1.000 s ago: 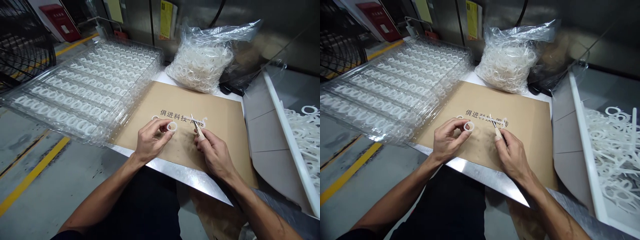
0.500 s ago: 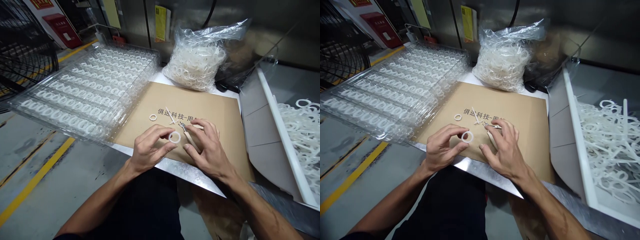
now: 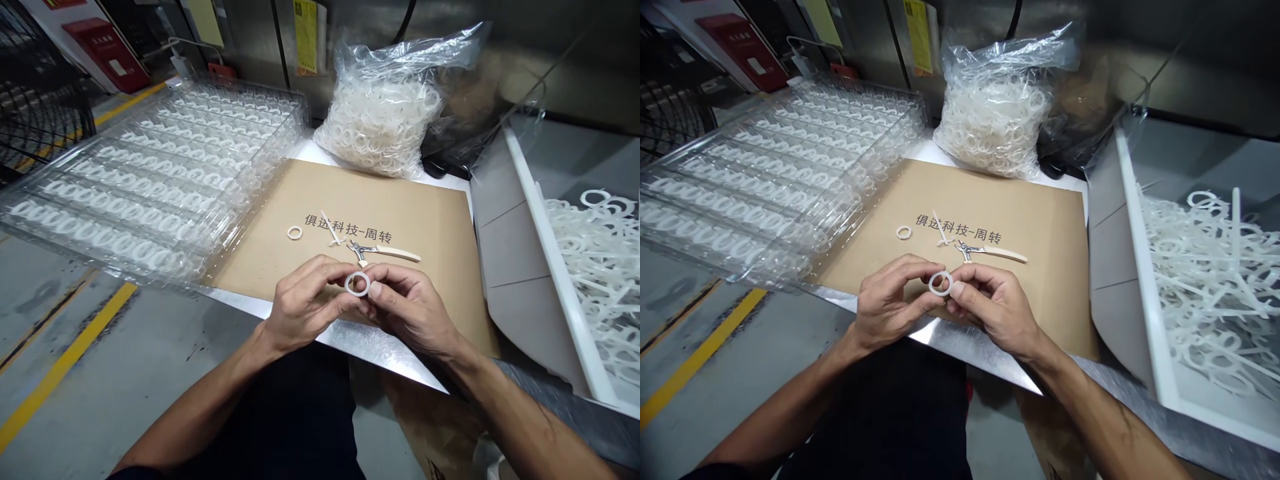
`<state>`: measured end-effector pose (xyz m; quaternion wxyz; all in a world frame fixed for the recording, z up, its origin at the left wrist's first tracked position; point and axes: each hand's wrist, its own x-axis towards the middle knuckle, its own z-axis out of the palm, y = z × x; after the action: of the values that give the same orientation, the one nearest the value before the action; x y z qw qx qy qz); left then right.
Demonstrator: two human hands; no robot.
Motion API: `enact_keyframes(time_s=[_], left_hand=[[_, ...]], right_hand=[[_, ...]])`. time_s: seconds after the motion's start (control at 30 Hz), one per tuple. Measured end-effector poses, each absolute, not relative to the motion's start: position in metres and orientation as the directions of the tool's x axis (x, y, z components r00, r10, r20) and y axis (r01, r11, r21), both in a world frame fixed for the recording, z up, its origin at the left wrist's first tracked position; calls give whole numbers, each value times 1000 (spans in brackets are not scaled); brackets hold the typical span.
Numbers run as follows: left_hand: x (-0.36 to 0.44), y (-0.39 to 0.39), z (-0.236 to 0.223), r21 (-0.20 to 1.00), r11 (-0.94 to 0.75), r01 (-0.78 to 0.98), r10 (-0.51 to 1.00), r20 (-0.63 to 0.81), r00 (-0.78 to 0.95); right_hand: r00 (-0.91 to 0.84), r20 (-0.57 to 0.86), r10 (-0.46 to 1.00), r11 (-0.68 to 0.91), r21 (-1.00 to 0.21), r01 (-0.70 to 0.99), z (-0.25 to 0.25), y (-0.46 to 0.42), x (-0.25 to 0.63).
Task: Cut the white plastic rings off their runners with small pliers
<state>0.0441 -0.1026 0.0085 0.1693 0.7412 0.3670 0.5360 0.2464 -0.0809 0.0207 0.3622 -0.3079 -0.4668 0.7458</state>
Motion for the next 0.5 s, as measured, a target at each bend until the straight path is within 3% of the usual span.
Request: enact_keyframes(time_s=[0.27,0.5], left_hand=[[45,-101,5,730,-603,321,787,610,94],[46,-102,4,742,-581,335,798,600,57]], right_hand=[[-564,-89,821,-317,-893,-320,15,-80,242],[-562,-116,819,-317,-908,-274,12,-80,240]])
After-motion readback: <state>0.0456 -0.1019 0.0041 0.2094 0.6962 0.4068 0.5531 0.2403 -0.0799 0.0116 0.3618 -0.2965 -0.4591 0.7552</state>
